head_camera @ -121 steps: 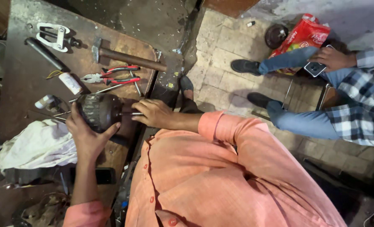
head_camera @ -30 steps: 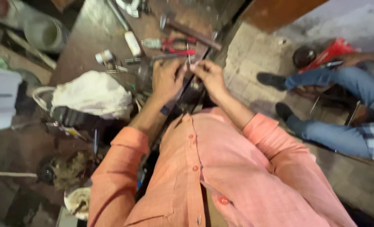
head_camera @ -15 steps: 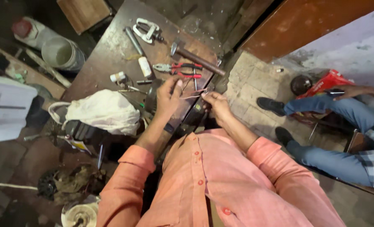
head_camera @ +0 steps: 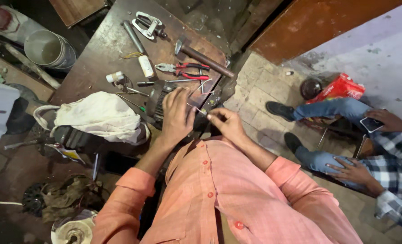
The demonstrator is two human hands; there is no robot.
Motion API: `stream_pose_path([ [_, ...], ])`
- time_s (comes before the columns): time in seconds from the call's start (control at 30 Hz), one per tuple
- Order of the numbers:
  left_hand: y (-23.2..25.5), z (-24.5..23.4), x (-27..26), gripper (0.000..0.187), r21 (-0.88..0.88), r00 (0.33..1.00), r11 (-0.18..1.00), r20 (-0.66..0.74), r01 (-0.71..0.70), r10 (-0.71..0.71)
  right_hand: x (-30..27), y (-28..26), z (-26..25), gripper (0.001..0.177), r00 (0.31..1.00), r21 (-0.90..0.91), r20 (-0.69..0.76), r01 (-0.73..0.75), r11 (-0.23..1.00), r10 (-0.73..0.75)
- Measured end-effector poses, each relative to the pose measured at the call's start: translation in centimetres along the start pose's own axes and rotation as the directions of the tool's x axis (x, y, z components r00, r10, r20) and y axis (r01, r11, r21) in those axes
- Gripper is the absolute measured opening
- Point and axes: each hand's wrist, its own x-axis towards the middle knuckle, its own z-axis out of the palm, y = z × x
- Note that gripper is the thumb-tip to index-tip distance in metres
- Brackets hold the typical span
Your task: The person works on a small electric motor placed on a cluttered workbench. They use a hammer and a metal rod to tap the motor housing, then switch to pliers to adjust wires and components. The person rotates the motor to access different sides while continuing to tap and adjust parts.
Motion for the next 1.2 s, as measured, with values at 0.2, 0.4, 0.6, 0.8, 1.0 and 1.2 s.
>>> stream_pose_path([
  [0.2, -1.1, 0.8, 1.0, 0.024, 0.305, 0.998, 0.95, -0.007, 0.069, -0.07, 1.1, 0.2, -0.3, 0.017, 0.997, 0.032, 0.013, -0.072, 0.997, 0.071],
  [0.4, -3.1, 2.7, 2.8, 0.018, 0.407, 0.971, 0.912, 0.194, 0.05, -0.14, 1.8, 0.5, -0.8, 0.013, 0.995, 0.014, 0.079, -0.054, 0.998, 0.052],
  [0.6, -3.1, 1.1, 0.4, 0.018, 0.327, 0.998, 0.945, 0.052, 0.013, -0.031, 1.6, 1.0, -0.9, 0.014, 0.996, -0.007, 0.012, -0.085, 0.996, 0.085],
  [0.8, -3.4, 1.4, 0.2, 0.019, 0.331, 0.998, 0.943, 0.067, -0.021, -0.002, 1.3, 1.1, -0.9, 0.018, 0.998, -0.001, 0.046, -0.048, 0.999, 0.048],
  [1.0, -3.0, 0.7, 0.5, 0.024, 0.326, 0.981, 0.941, 0.194, -0.088, 0.025, 1.2, 0.6, -0.7, 0.019, 0.999, -0.027, 0.033, 0.018, 0.999, -0.017],
  [1.2, -2.2, 1.4, 0.3, 0.046, 0.439, 0.945, 0.856, 0.289, -0.274, 0.155, 0.7, 0.7, -0.9, 0.022, 0.989, -0.161, -0.005, 0.145, 0.976, -0.148],
])
